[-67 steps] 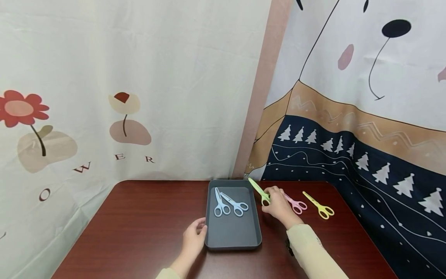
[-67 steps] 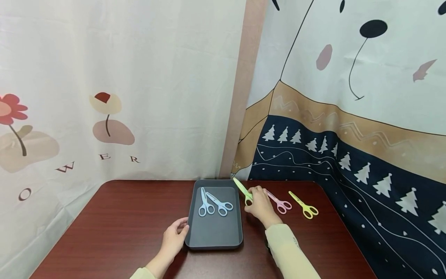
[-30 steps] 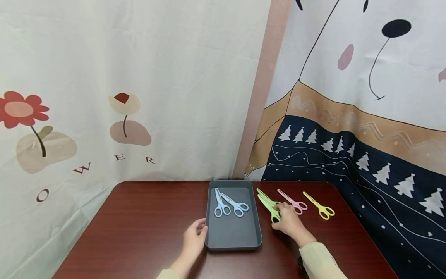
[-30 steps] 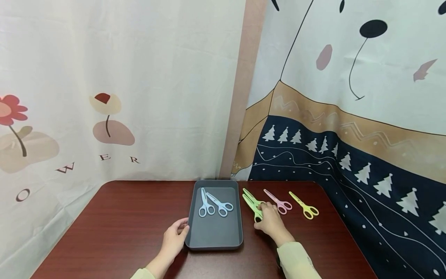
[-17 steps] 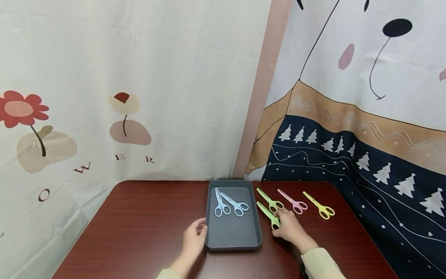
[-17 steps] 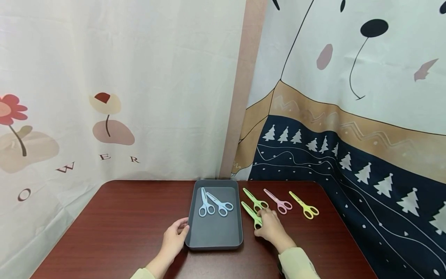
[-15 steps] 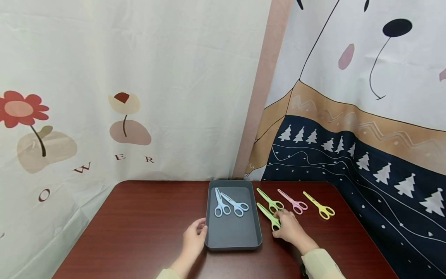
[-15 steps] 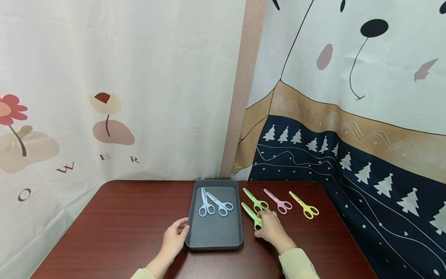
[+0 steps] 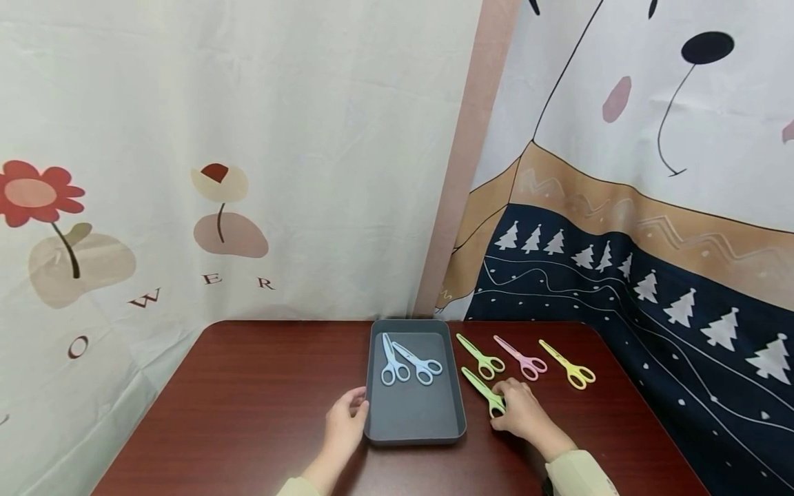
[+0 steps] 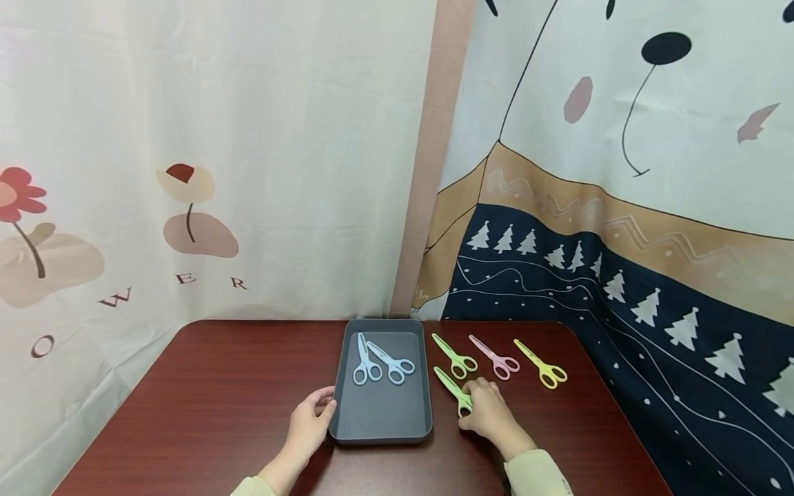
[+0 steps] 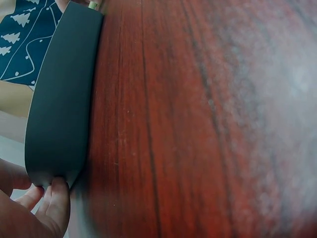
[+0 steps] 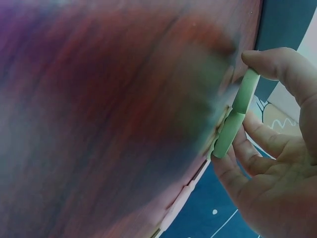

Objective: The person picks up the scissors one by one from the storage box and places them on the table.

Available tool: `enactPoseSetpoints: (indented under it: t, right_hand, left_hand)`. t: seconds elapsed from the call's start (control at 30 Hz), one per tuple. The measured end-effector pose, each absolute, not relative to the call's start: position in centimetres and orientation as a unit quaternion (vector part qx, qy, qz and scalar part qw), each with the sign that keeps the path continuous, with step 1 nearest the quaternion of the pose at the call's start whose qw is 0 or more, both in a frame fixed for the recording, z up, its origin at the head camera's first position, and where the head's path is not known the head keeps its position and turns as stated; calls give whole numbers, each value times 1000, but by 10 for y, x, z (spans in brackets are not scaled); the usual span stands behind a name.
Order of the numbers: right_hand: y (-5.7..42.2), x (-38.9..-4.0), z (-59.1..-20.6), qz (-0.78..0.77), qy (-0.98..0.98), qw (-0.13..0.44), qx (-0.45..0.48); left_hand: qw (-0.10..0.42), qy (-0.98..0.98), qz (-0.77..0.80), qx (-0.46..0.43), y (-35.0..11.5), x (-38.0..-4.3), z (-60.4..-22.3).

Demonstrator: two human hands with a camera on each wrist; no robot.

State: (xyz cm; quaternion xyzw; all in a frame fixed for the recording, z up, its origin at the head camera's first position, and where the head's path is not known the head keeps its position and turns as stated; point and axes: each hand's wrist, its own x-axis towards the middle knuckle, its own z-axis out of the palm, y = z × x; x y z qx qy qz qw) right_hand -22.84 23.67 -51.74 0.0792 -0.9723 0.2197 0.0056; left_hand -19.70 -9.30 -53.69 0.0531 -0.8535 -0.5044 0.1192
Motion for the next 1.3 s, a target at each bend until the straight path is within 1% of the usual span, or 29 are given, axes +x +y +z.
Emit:
enactPoseSetpoints:
  t: [0.17,0.6,1.3]
  right_hand:
    - [240,-227,-520,213,-973,17,86]
    - [243,-224,-521,208,-974,10,87]
    - [244,-222,-515,214,-973,-20,87]
  left_hand:
    - [118,-854,-504,53,-93,-198,-537]
    - [117,-854,-503,66,-94,-199,-537]
    - [103,-853,-507,66,-94,-198,-538]
